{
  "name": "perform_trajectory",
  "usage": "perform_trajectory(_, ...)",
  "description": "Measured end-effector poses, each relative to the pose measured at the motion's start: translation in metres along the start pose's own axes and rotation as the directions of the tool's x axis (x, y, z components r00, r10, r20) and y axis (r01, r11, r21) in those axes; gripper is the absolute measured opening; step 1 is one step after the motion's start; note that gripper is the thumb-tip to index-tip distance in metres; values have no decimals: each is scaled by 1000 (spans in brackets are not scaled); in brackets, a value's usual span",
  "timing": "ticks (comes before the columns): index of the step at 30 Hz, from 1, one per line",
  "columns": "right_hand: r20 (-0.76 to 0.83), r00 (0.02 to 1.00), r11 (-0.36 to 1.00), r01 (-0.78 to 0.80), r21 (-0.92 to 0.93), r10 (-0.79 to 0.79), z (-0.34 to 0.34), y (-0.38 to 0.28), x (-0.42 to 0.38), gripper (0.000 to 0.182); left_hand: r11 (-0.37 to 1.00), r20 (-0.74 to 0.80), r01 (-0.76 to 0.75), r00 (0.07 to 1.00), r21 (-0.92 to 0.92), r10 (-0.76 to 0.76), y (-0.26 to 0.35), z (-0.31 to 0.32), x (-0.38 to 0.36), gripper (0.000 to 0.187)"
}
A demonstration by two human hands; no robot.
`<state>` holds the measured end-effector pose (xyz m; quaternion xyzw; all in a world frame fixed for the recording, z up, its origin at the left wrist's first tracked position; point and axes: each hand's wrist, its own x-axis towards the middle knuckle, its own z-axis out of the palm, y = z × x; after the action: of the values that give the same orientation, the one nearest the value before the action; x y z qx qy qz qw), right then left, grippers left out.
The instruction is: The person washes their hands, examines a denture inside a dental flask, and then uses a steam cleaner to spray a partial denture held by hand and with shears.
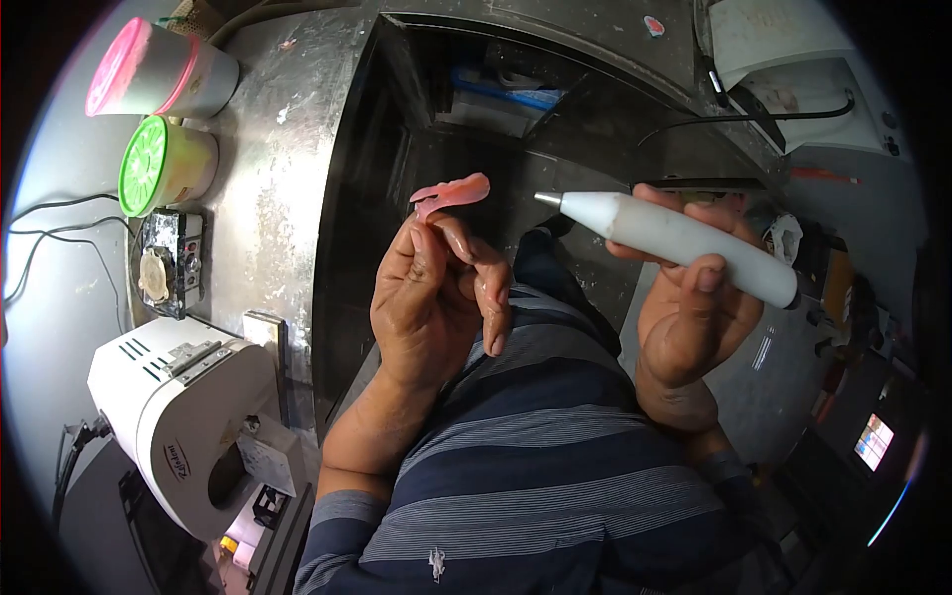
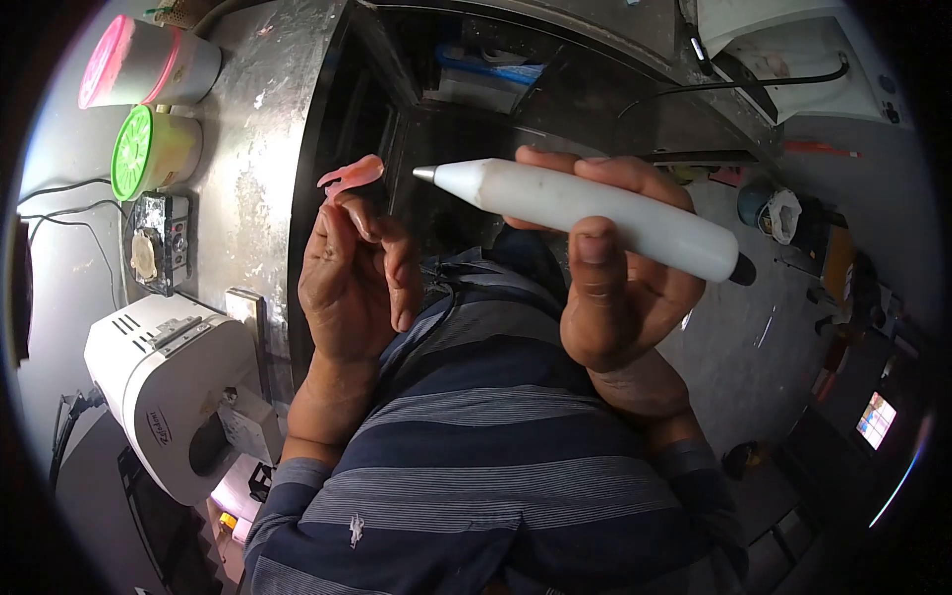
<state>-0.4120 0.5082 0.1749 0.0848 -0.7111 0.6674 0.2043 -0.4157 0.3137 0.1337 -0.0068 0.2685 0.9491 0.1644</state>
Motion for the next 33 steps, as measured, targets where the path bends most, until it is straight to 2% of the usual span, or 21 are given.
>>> perform_trajectory(6,1,997,997,71,17,-71,12,3,1,43,996,16,56,998,-70,-55,4,2,0,34)
perform_trajectory(8,15,996,997,82,8,-82,15,7,1,42,974,50,90,995,-206,-82,5,-1,-1,35)
perform_trajectory(11,-28,992,992,127,18,-126,19,15,-2,40,970,22,104,995,-221,-102,5,-1,-5,34)
perform_trajectory(22,29,980,981,196,-5,-195,32,15,-4,36,970,17,107,994,-217,-106,8,-3,-11,35)
perform_trajectory(32,42,983,983,181,-14,-181,31,14,-7,35,973,37,109,994,-205,-103,8,-4,-12,35)
perform_trajectory(33,43,985,986,165,33,-166,30,14,-8,31,973,37,109,994,-205,-104,8,-5,-12,35)
